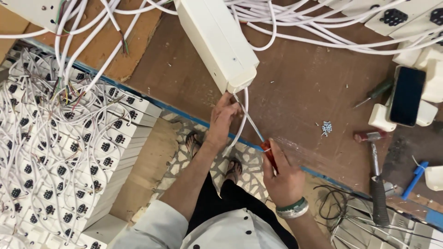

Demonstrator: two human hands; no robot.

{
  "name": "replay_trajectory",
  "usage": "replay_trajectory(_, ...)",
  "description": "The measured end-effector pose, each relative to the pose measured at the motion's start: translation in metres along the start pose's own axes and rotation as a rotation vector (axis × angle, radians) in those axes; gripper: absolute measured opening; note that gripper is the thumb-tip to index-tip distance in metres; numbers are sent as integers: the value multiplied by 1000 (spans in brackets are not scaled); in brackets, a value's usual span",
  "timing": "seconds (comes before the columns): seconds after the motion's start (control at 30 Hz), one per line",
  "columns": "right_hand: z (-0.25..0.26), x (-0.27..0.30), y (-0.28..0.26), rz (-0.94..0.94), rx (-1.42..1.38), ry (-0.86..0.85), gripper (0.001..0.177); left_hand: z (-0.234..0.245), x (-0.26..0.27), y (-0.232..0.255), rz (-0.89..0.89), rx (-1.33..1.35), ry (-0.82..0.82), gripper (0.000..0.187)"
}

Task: Assembling white plastic electrical enclosures using a manual screwdriver to secure components and wires.

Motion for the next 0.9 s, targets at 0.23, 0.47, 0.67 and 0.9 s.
replay_trajectory(0.23, -19, 21, 57, -511, -353, -120, 41, -13, 5, 16, 61, 21, 75, 16)
replay_trajectory(0.47, -34, 58, 62, -1710, -1285, -349, 62, -12, 3, 17, 62, 32, 64, 15)
replay_trajectory(0.67, -32, 61, 79, -1103, -923, -273, 41, -28, 13, 29, 53, 54, 74, 22)
replay_trajectory(0.9, -1, 13, 16, -233, -228, -59, 33, -18, 9, 12, 94, 64, 117, 26)
Point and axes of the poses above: each hand's wrist, its own x-axis away from the middle knuckle, its own z-axis out of the back of the hand, y = z × x, the point moved 7 cm from there along -x, towards the middle knuckle, and after that the axes turned 12 degrees about y, right-handed, at the moved point
